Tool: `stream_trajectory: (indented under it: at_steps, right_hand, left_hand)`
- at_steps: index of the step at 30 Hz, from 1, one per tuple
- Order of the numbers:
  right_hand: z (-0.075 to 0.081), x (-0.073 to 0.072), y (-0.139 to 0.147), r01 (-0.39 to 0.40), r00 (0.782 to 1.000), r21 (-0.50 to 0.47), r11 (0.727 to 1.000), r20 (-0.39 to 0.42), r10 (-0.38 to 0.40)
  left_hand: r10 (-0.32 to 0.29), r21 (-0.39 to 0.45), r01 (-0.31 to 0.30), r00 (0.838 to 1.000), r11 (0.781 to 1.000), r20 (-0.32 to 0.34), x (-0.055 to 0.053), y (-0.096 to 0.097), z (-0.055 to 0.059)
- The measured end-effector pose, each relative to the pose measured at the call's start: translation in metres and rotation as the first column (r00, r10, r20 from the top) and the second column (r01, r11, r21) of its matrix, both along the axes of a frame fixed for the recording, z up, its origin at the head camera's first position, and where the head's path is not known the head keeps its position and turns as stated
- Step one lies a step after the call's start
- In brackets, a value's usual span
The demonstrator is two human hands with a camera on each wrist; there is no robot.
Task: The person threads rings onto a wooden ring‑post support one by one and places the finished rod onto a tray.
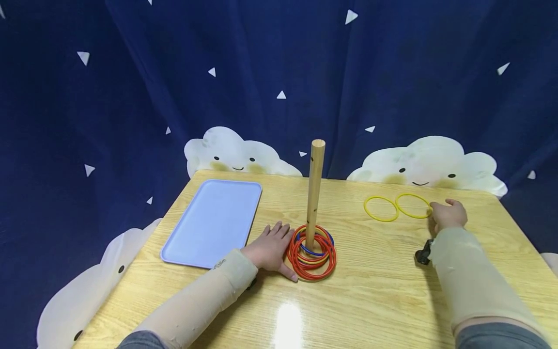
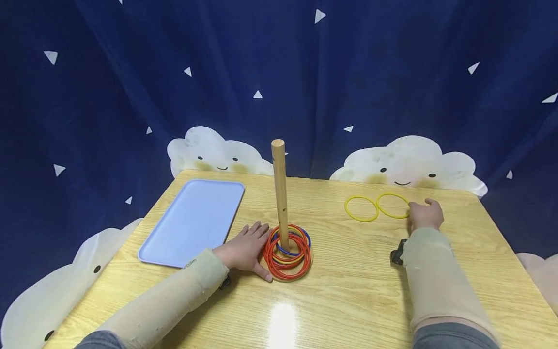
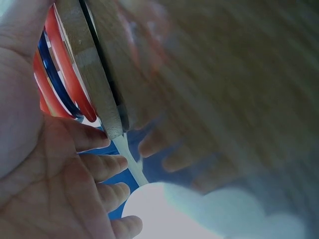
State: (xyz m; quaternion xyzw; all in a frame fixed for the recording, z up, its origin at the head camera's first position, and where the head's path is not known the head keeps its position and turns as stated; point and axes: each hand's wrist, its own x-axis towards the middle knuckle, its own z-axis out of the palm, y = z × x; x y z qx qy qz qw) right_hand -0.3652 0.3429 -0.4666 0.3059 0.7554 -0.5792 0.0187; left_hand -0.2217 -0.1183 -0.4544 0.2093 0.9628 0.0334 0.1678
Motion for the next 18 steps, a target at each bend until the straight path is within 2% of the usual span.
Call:
stream_trajectory:
  at_steps: [3, 8, 10, 12, 15, 18]
  right_hand:
    - [-0.001, 0.001, -0.001, -0.04, 0.999, 0.049, 0.998, -0.004, 0.04]
    - [-0.002, 0.003, -0.004, -0.062, 0.998, 0.054, 0.997, 0.007, 0.061]
    - [0.0, 0.003, -0.005, -0.093, 0.996, 0.115, 0.989, 0.026, 0.09]
    - [0.003, 0.003, -0.005, -0.15, 0.988, 0.227, 0.962, 0.057, 0.141]
    - [0.007, 0.0, -0.005, -0.221, 0.975, 0.384, 0.897, 0.115, 0.191]
    - [0.008, 0.0, -0.003, -0.265, 0.964, 0.477, 0.838, 0.155, 0.217]
  left_hand:
    - [0.002, 0.003, -0.002, 1.0, 1.0, -0.001, 0.0, 0.0, 0.002]
    - [-0.003, 0.006, 0.003, 1.0, 1.0, -0.01, -0.002, 0.0, 0.001]
    - [-0.009, 0.007, 0.009, 1.0, 1.0, -0.015, -0.002, 0.0, 0.001]
    - [-0.011, 0.01, 0.012, 1.0, 1.0, -0.019, -0.003, 0.0, 0.002]
    - [-0.011, 0.012, 0.011, 1.0, 1.0, -0.017, -0.003, 0.0, 0.004]
    - [-0.013, 0.014, 0.013, 1.0, 1.0, -0.016, -0.002, 0.0, 0.005]
